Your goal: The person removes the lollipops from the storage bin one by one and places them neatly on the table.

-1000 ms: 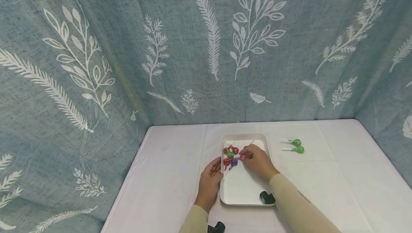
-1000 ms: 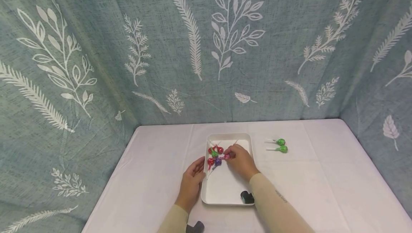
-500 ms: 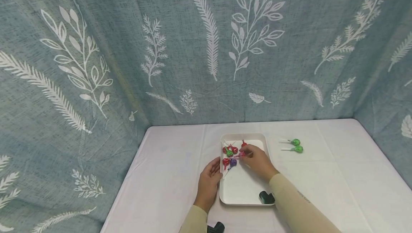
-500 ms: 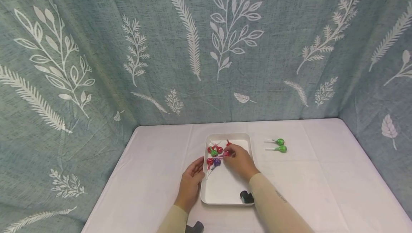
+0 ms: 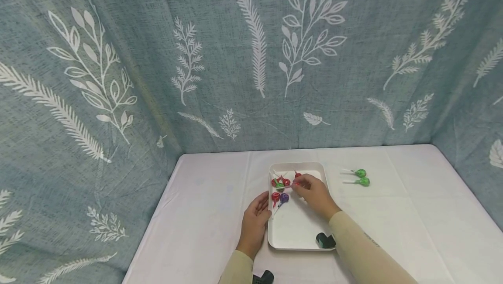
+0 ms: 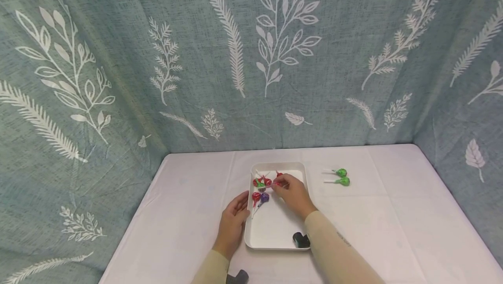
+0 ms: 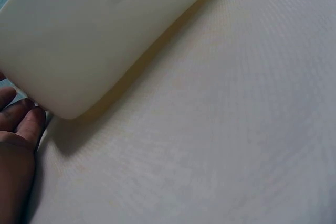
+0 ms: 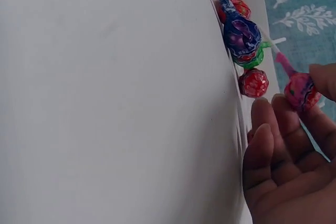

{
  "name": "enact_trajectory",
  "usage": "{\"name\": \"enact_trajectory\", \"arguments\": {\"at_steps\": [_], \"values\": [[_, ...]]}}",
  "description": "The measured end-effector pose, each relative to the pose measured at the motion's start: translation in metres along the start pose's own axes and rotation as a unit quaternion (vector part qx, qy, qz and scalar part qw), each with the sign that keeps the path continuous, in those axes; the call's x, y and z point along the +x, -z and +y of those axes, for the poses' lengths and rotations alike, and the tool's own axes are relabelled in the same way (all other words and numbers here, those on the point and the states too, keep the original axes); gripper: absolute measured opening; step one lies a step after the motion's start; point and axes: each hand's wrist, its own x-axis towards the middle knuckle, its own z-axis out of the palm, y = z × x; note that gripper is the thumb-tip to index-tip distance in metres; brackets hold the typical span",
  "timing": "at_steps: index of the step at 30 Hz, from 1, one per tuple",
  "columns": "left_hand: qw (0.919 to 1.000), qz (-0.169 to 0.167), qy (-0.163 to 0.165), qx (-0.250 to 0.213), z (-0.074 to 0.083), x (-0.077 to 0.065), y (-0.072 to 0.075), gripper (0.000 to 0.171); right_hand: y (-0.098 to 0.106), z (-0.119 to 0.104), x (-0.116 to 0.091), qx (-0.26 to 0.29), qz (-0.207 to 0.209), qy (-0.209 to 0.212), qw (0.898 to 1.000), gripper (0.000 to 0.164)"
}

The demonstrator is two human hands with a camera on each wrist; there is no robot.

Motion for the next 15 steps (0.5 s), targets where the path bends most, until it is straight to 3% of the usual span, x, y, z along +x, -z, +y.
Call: {"name": "enact_trajectory", "arguments": {"at_steps": [15], "values": [[0.9999, 0.004, 0.007, -0.014, 0.0013, -0.0007, 0.0002, 0.058, -0.0010, -0.0040, 0.0005, 0.039, 0.015, -0.005, 0.999, 0.024]]}}
